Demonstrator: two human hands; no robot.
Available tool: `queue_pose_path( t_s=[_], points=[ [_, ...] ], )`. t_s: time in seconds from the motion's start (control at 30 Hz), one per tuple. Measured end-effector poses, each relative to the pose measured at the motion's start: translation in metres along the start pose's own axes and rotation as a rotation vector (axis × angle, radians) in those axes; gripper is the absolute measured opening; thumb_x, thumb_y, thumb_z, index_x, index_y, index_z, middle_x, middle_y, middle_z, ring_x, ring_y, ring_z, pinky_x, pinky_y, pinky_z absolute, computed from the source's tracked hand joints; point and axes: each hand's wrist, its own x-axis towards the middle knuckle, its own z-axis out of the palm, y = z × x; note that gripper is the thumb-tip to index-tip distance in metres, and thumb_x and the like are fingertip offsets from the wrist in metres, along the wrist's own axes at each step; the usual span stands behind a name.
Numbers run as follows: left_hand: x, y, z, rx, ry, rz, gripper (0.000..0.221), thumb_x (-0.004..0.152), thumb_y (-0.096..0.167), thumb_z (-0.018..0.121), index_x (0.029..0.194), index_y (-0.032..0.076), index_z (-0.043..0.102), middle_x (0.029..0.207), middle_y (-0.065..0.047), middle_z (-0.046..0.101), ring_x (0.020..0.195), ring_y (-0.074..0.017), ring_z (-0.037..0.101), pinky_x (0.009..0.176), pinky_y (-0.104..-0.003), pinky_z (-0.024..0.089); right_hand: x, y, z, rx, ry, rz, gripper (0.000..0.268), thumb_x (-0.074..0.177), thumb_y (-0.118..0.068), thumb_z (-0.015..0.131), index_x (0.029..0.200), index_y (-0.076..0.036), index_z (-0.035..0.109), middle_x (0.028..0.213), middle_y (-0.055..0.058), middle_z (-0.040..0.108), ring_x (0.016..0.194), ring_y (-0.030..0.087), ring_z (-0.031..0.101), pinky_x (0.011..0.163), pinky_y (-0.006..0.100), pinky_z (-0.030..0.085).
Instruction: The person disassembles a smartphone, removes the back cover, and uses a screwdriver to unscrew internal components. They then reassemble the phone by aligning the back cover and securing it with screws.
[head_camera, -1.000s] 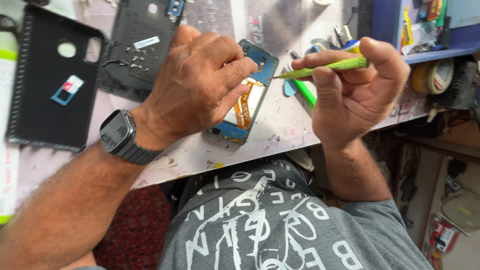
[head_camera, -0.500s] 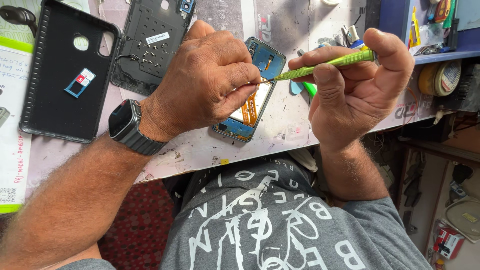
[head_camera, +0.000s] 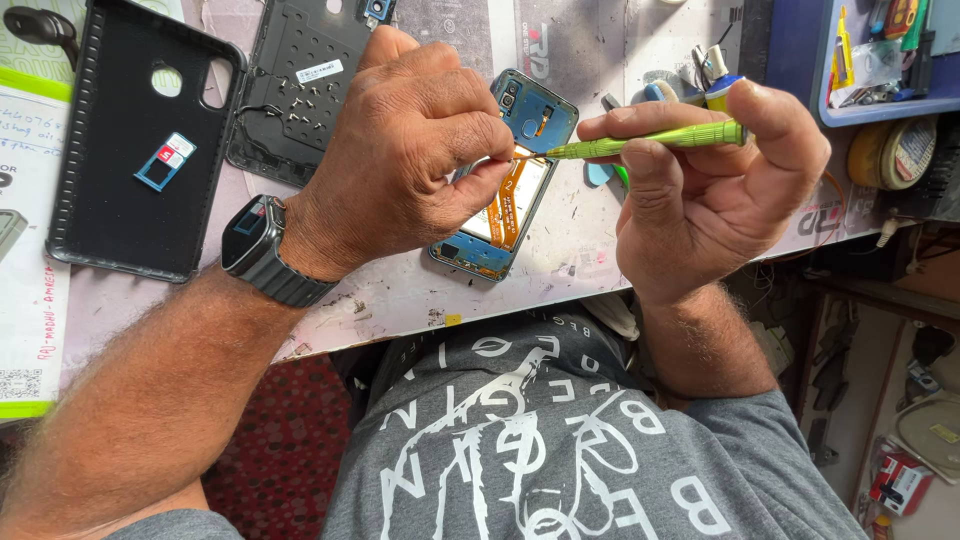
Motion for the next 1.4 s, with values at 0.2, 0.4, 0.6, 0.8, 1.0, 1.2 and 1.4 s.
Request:
queue_pose_path(
  t_s=[0.2,0.4,0.6,0.8,1.0,1.2,1.4],
  points=[
    [0.003,0.001,-0.003,0.006,0.018,0.009,0.011,0.091,0.011,0.085,0.091,0.014,0.074,0.094,0.004,0.068,0.092,-0.0149,0.060,0.090,-0.037,0.039,-0.001,0.000,0.000,0.012,0.049,-0.038,0.048,0.113,-0.007,0.063,0.149,-0.014,0.032,0.101,0.026,0.072,0.082,0.031,0.077,0.077,0.041,0.070],
    [0.007,0.004,-0.006,0.003,0.027,0.001,0.013,0.090,0.008,0.084,0.088,0.013,0.072,0.094,0.003,0.067,0.092,-0.0161,0.060,0.091,-0.037,0.039,0.004,-0.014,-0.002,-0.129,-0.088,0.150,0.037,0.122,-0.003,0.059,0.149,-0.010,0.035,0.098,0.017,0.065,0.076,0.021,0.065,0.073,0.029,0.056],
    [0.007,0.006,-0.007,0.022,0.040,0.008,0.014,0.086,0.006,0.084,0.089,0.012,0.072,0.091,0.003,0.066,0.088,-0.0172,0.060,0.090,-0.038,0.039,0.019,-0.017,0.012,-0.401,-0.356,0.219,0.011,0.103,-0.002,0.078,0.110,-0.003,0.069,0.094,0.006,0.067,0.068,0.009,0.059,0.059,0.024,0.047],
    [0.005,0.005,-0.006,0.034,0.039,-0.021,0.012,0.090,0.008,0.084,0.089,0.012,0.072,0.090,0.003,0.066,0.088,-0.0167,0.061,0.091,-0.037,0.040,0.023,-0.021,0.023,-0.445,-0.393,0.237,0.012,0.101,-0.005,0.080,0.107,-0.001,0.071,0.093,0.006,0.067,0.072,0.010,0.060,0.063,0.025,0.047],
    [0.006,0.004,-0.009,-0.004,0.040,-0.016,0.009,0.093,0.012,0.082,0.094,0.013,0.074,0.094,0.003,0.068,0.090,-0.0161,0.060,0.095,-0.038,0.039,0.033,-0.032,0.015,-0.135,-0.223,0.234,0.025,0.111,-0.023,0.054,0.103,-0.002,0.065,0.103,0.009,0.063,0.089,0.016,0.059,0.080,0.025,0.049],
    [0.005,0.004,-0.011,0.020,0.026,0.019,0.007,0.096,0.013,0.082,0.097,0.012,0.075,0.096,0.003,0.065,0.094,-0.0156,0.059,0.094,-0.037,0.037,0.028,-0.033,0.002,0.043,-0.137,0.341,0.026,0.116,-0.028,0.059,0.111,-0.002,0.060,0.106,0.004,0.066,0.088,0.012,0.064,0.083,0.022,0.053],
    [0.005,0.006,-0.010,0.017,0.046,0.006,0.008,0.095,0.012,0.082,0.097,0.012,0.074,0.098,0.004,0.063,0.093,-0.0150,0.057,0.094,-0.037,0.036,0.024,-0.025,0.006,-0.134,-0.236,0.478,0.012,0.113,-0.011,0.065,0.114,0.001,0.067,0.094,0.005,0.062,0.070,0.007,0.051,0.060,0.021,0.042]
  ],
)
